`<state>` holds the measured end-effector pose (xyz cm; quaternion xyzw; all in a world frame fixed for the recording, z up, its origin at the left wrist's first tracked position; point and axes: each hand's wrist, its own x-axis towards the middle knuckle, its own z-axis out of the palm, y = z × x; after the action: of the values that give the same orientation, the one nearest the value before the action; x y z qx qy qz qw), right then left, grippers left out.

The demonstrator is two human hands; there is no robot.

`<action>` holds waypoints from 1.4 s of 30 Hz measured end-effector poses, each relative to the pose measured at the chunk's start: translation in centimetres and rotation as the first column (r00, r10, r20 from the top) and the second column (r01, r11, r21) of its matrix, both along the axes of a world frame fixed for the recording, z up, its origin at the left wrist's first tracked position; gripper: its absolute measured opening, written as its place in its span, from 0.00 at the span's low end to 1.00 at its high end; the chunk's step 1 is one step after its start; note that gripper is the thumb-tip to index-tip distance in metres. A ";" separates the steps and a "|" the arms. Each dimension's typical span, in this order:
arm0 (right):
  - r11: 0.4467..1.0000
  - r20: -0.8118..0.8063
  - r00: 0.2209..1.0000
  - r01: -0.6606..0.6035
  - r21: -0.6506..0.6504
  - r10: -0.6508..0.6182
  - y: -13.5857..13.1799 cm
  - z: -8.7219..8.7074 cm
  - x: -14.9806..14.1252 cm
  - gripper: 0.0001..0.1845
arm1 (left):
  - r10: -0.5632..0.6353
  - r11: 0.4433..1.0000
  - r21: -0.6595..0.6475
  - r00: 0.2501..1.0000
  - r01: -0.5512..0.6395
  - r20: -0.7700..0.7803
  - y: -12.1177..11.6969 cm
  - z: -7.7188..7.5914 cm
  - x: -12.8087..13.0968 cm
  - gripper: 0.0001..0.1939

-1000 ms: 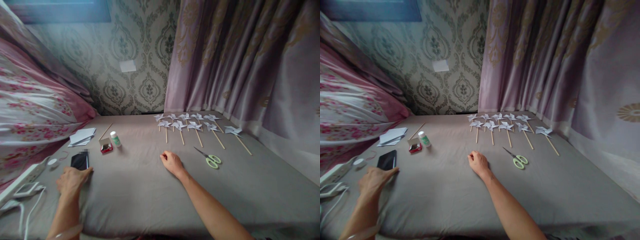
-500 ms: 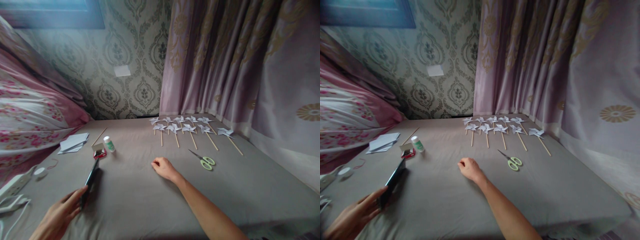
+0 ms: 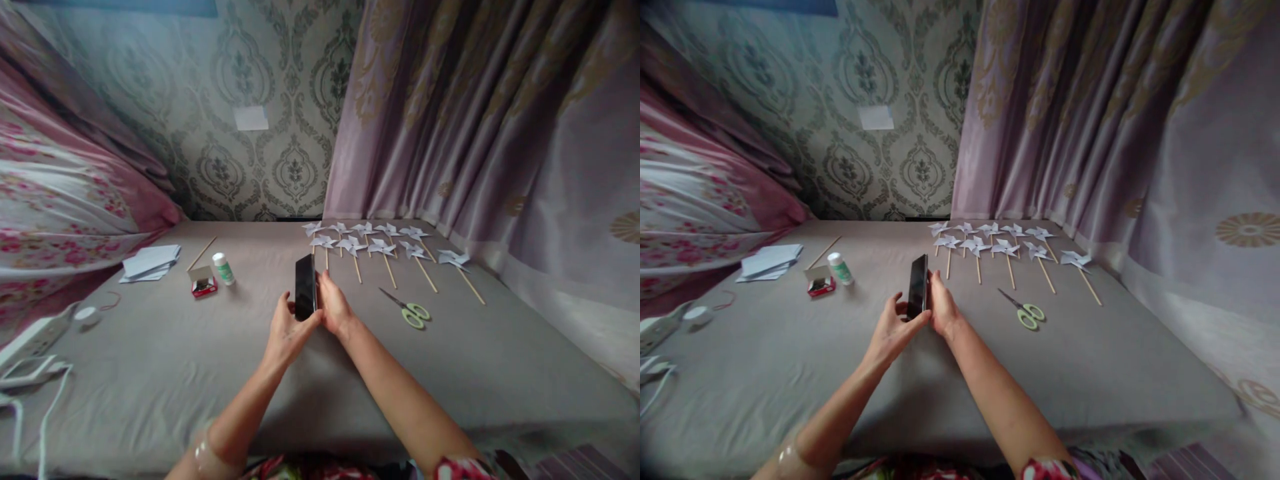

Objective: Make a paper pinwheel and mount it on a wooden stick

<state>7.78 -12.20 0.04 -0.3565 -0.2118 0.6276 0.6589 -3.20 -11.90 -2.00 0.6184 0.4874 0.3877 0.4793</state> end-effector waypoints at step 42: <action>0.980 0.281 0.940 0.173 0.095 -0.194 -0.6 -4.3 4.2 0.17 | 0.059 0.803 -0.423 0.651 0.419 0.757 4.7 -2.0 4.0 0.17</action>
<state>11.95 -12.78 -4.28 -0.4395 -0.2930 0.4970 0.6885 0.81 -7.25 -3.98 0.2838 0.2745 0.3889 0.8324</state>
